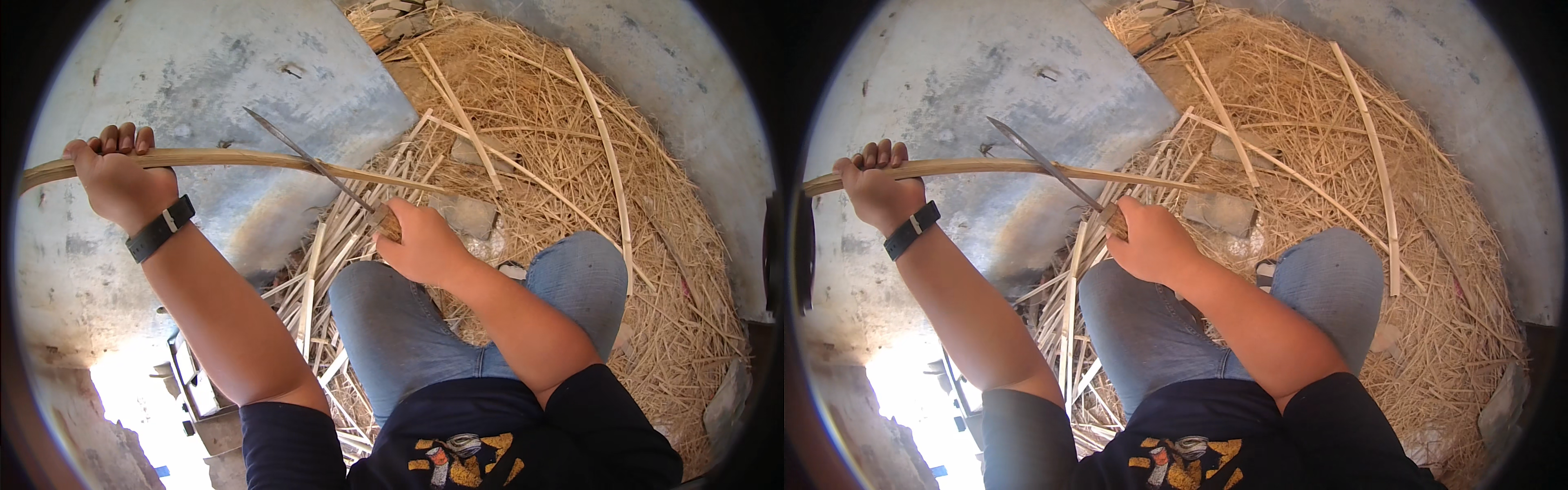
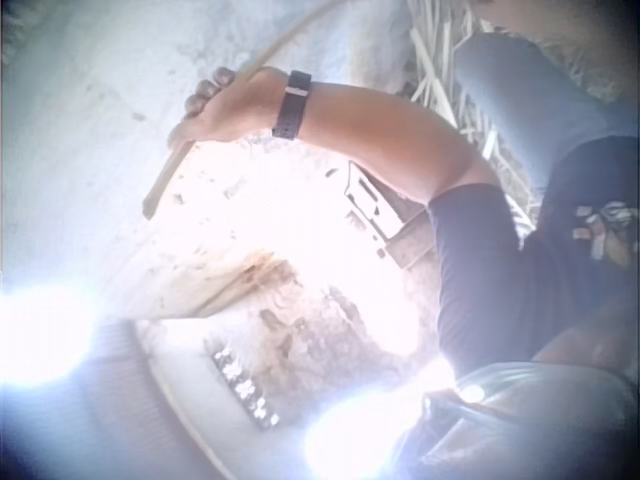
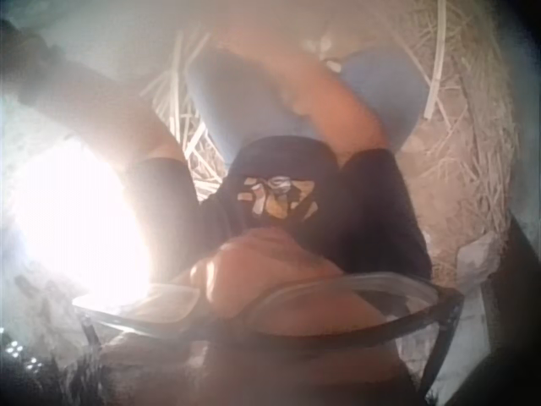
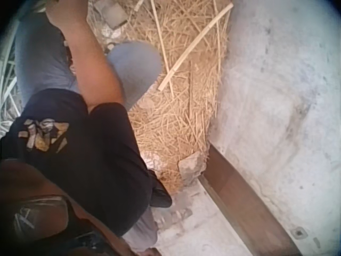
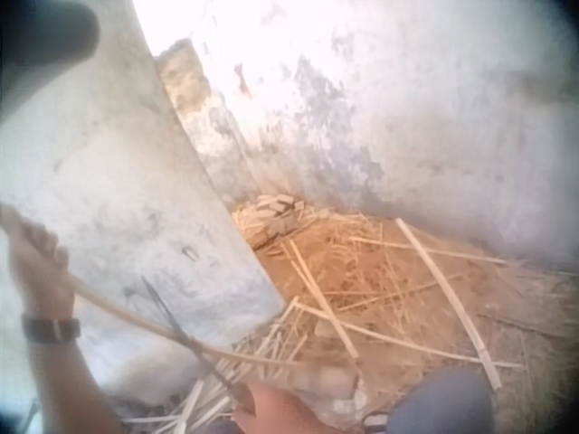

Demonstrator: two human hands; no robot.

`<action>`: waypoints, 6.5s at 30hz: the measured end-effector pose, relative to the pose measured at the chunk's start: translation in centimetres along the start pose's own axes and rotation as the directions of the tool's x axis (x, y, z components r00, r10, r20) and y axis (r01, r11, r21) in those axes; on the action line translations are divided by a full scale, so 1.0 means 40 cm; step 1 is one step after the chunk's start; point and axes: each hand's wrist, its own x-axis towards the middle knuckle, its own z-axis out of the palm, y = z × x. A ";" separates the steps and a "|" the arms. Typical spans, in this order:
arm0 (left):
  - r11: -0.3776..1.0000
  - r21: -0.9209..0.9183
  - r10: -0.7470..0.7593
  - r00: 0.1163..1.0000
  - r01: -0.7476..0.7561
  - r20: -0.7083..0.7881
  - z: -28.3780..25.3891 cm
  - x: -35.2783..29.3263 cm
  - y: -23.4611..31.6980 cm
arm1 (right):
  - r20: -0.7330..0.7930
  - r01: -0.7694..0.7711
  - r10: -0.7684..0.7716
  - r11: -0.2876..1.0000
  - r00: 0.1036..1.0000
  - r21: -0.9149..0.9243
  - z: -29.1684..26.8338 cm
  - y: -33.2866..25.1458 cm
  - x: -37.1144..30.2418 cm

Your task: The person sits on a straw-covered floor and uses a machete to split long bamboo poles into thin strips. They repeatedly strike the bamboo against a concrete block to separate the fibers, accumulating a pile of split strips.

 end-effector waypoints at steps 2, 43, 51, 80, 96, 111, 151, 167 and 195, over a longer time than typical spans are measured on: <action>1.000 -0.009 0.004 1.000 -0.004 0.003 0.001 0.000 -0.006 | -0.015 0.022 -0.022 1.000 1.000 0.010 0.002 0.001 0.001; 0.999 -0.039 -0.016 0.998 0.018 0.068 0.038 0.009 -0.006 | -0.076 0.222 -0.215 0.971 0.974 0.093 -0.016 -0.118 -0.014; 0.997 -0.055 -0.063 0.998 0.063 -0.002 0.004 0.014 -0.017 | -0.038 0.090 -0.091 0.995 0.995 -0.044 0.009 -0.052 0.016; 0.997 -0.065 -0.023 0.998 0.027 0.066 0.014 0.037 -0.032 | -0.026 -0.201 0.204 0.976 0.979 0.077 0.042 0.012 0.029; 0.989 -0.140 -0.024 0.992 0.041 0.121 -0.027 0.005 -0.016 | 0.018 0.083 -0.083 0.996 0.996 -0.014 0.016 -0.134 0.003; 0.998 -0.048 -0.032 0.999 0.032 -0.001 -0.090 0.028 -0.047 | -0.057 0.155 -0.152 0.987 0.987 0.046 0.102 -0.115 0.008; 0.987 -0.099 -0.101 0.966 0.127 0.236 -0.154 0.160 -0.072 | -0.067 -0.262 0.270 0.959 0.961 0.106 0.109 0.095 -0.009; 0.998 -0.015 -0.069 0.985 0.067 -0.160 -0.202 0.063 -0.026 | 0.137 -0.236 0.243 0.969 0.960 -0.065 0.120 0.142 0.005; 0.991 0.029 -0.127 0.976 0.134 -0.176 -0.350 0.148 -0.096 | 0.005 -0.413 0.416 0.904 0.909 -0.113 0.232 0.296 0.017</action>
